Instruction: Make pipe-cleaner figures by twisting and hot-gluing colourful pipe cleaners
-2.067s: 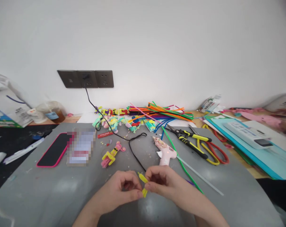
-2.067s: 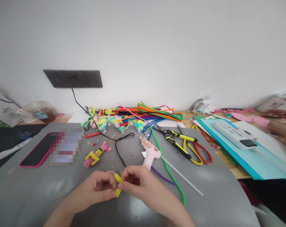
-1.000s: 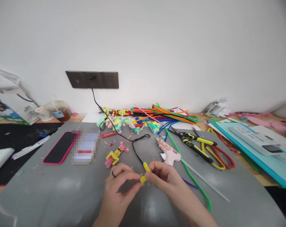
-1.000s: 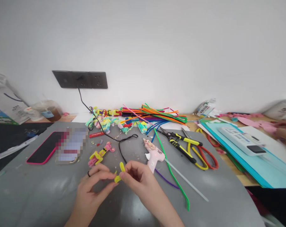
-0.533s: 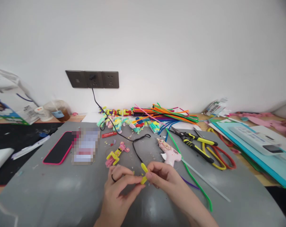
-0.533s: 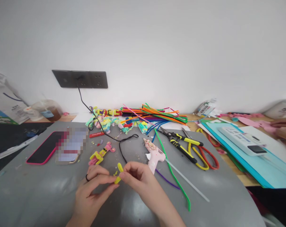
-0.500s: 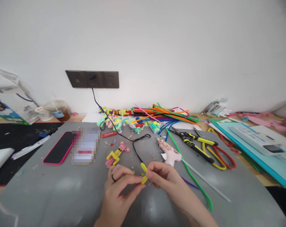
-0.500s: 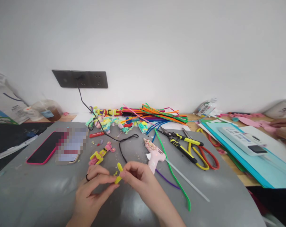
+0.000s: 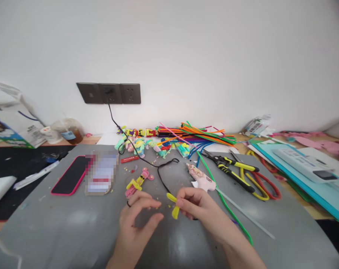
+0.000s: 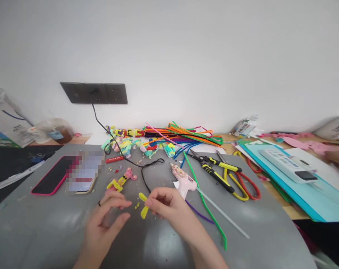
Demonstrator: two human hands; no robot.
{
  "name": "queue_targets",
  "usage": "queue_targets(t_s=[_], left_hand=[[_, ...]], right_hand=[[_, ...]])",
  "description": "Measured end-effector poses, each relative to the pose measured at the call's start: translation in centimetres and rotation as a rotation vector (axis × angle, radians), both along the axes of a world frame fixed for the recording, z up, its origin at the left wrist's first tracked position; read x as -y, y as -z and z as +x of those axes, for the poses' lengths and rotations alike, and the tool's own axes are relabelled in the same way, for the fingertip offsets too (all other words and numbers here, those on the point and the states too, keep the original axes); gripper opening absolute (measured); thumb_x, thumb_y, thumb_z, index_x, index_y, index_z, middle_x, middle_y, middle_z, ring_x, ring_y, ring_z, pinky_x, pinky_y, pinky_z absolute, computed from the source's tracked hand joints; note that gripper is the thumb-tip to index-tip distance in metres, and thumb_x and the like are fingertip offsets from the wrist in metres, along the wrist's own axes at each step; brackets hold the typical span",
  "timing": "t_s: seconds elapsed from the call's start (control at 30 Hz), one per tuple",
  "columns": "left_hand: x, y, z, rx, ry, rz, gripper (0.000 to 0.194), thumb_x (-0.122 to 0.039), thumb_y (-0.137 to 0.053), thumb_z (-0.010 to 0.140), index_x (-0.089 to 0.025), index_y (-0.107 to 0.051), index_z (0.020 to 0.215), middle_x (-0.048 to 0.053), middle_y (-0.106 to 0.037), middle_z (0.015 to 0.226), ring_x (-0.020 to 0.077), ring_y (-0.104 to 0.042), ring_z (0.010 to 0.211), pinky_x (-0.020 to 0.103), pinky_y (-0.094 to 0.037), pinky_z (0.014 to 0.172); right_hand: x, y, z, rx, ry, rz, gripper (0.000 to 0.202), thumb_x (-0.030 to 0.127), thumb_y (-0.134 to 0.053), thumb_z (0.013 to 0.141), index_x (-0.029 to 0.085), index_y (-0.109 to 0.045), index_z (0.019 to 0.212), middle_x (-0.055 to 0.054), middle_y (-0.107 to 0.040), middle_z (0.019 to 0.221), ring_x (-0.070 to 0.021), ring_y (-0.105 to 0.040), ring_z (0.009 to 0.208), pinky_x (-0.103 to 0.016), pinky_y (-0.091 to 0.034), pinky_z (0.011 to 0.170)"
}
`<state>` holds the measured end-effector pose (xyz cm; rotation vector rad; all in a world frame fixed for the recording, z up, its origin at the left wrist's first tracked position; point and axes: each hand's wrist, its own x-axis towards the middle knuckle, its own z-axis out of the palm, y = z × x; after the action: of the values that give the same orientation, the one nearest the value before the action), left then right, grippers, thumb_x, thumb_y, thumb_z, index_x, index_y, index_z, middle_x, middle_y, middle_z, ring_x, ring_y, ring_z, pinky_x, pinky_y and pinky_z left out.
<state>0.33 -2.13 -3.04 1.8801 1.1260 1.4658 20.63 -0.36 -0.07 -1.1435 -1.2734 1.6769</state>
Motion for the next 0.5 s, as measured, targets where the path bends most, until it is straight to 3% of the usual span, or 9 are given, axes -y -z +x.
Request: queue_targets(t_s=[0.13, 0.23, 0.37, 0.5], left_hand=[[-0.4, 0.0, -0.4, 0.150, 0.063, -0.232, 0.012, -0.026, -0.067, 0.090, -0.027, -0.073, 0.100, -0.001, -0.070, 0.082, 0.0135, -0.065, 0.075, 0.021, -0.050, 0.070], [-0.3, -0.1, -0.2, 0.162, 0.182, -0.299, 0.015, -0.026, -0.074, 0.085, -0.025, -0.075, 0.099, 0.000, -0.072, 0.078, 0.0139, -0.066, 0.071, 0.022, -0.051, 0.068], [-0.3, -0.7, 0.1, 0.127, 0.224, -0.207, 0.008, -0.017, -0.077, 0.080, -0.022, -0.076, 0.086, 0.000, -0.072, 0.073, 0.0132, -0.067, 0.066, 0.020, -0.053, 0.063], [-0.3, -1.0, 0.2, 0.061, 0.124, -0.046, 0.011, -0.010, -0.073, 0.081, -0.021, -0.073, 0.083, -0.001, -0.070, 0.071, 0.0124, -0.066, 0.063, 0.020, -0.054, 0.061]], right_hand=[[-0.4, -0.7, 0.5, 0.004, -0.159, -0.030, 0.041, 0.054, -0.078, 0.076, 0.017, -0.064, 0.068, 0.006, -0.050, 0.056, -0.0086, -0.038, 0.052, -0.024, -0.026, 0.050], [-0.5, -1.1, 0.3, 0.023, -0.269, -0.045, 0.040, 0.053, -0.078, 0.077, 0.017, -0.062, 0.068, 0.007, -0.047, 0.056, -0.0084, -0.036, 0.053, -0.024, -0.025, 0.051], [-0.4, -1.3, -0.2, 0.033, -0.303, -0.040, 0.043, 0.056, -0.074, 0.080, 0.017, -0.060, 0.070, 0.007, -0.046, 0.058, -0.0086, -0.034, 0.054, -0.024, -0.024, 0.052], [-0.2, -0.9, -0.4, 0.017, -0.247, -0.004, 0.045, 0.061, -0.067, 0.084, 0.017, -0.062, 0.073, 0.003, -0.054, 0.062, -0.0108, -0.041, 0.057, -0.025, -0.030, 0.055]])
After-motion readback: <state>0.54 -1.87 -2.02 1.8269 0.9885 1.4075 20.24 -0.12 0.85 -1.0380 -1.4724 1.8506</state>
